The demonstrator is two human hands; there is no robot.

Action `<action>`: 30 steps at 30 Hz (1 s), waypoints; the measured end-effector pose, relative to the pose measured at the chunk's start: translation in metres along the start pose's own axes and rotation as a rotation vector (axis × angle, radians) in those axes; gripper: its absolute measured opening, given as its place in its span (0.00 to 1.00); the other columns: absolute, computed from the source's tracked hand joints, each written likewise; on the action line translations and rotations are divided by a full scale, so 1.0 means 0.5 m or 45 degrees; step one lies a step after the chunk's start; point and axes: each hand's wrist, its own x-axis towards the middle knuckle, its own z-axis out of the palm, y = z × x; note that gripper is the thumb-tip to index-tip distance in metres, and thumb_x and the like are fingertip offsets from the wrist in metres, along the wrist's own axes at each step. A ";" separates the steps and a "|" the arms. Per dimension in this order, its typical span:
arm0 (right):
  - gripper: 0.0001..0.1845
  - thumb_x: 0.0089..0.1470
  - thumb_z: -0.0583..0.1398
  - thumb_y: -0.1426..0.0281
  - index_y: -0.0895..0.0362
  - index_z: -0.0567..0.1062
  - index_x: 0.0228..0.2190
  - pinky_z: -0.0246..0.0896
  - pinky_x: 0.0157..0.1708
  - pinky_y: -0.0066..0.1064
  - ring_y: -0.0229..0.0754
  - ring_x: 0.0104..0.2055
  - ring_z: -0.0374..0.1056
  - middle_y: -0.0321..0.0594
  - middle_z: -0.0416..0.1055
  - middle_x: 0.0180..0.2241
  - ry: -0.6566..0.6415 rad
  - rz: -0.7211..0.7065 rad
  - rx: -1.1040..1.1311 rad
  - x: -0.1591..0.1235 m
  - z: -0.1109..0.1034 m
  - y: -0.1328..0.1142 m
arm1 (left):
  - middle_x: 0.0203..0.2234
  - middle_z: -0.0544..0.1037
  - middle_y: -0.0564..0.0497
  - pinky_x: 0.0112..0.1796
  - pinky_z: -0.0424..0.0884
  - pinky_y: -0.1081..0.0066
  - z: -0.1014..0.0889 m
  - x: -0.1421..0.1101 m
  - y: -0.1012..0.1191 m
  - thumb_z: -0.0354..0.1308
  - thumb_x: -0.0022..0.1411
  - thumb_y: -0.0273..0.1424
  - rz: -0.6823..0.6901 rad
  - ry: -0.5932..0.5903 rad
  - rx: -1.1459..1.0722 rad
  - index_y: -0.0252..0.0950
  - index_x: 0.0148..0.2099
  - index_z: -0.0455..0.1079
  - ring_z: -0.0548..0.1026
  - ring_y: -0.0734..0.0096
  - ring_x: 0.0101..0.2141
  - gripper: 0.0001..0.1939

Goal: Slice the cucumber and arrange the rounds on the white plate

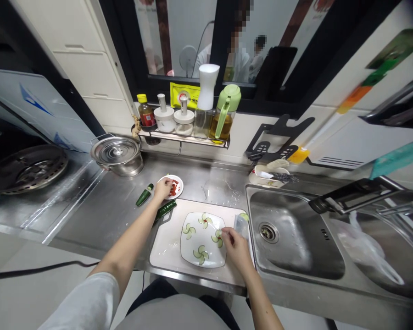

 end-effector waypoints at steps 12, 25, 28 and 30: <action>0.14 0.56 0.52 0.63 0.56 0.74 0.32 0.56 0.29 0.29 0.41 0.29 0.66 0.39 0.72 0.25 -0.003 -0.039 0.031 0.001 0.011 -0.028 | 0.30 0.77 0.51 0.36 0.68 0.74 0.027 -0.159 0.054 0.53 0.57 0.34 0.221 -0.167 -0.602 0.35 0.35 0.71 0.72 0.73 0.32 0.09; 0.09 0.56 0.54 0.69 0.55 0.74 0.34 0.60 0.36 0.30 0.40 0.35 0.66 0.39 0.72 0.32 0.039 -0.204 0.123 -0.014 0.042 -0.074 | 0.27 0.76 0.51 0.31 0.64 0.72 0.037 -0.352 0.065 0.56 0.57 0.40 0.349 -0.476 -0.610 0.35 0.35 0.73 0.67 0.73 0.26 0.13; 0.09 0.57 0.54 0.69 0.55 0.74 0.36 0.60 0.37 0.30 0.40 0.36 0.66 0.40 0.70 0.33 0.036 -0.250 0.119 -0.022 0.048 -0.081 | 0.29 0.78 0.50 0.34 0.66 0.71 0.037 -0.371 0.060 0.55 0.58 0.40 0.354 -0.525 -0.582 0.35 0.36 0.74 0.70 0.71 0.29 0.14; 0.09 0.58 0.54 0.68 0.55 0.74 0.37 0.61 0.38 0.30 0.40 0.37 0.66 0.40 0.70 0.34 0.022 -0.294 0.096 -0.028 0.050 -0.084 | 0.31 0.78 0.49 0.36 0.67 0.71 0.040 -0.383 0.057 0.54 0.59 0.40 0.355 -0.555 -0.583 0.35 0.36 0.73 0.72 0.69 0.32 0.14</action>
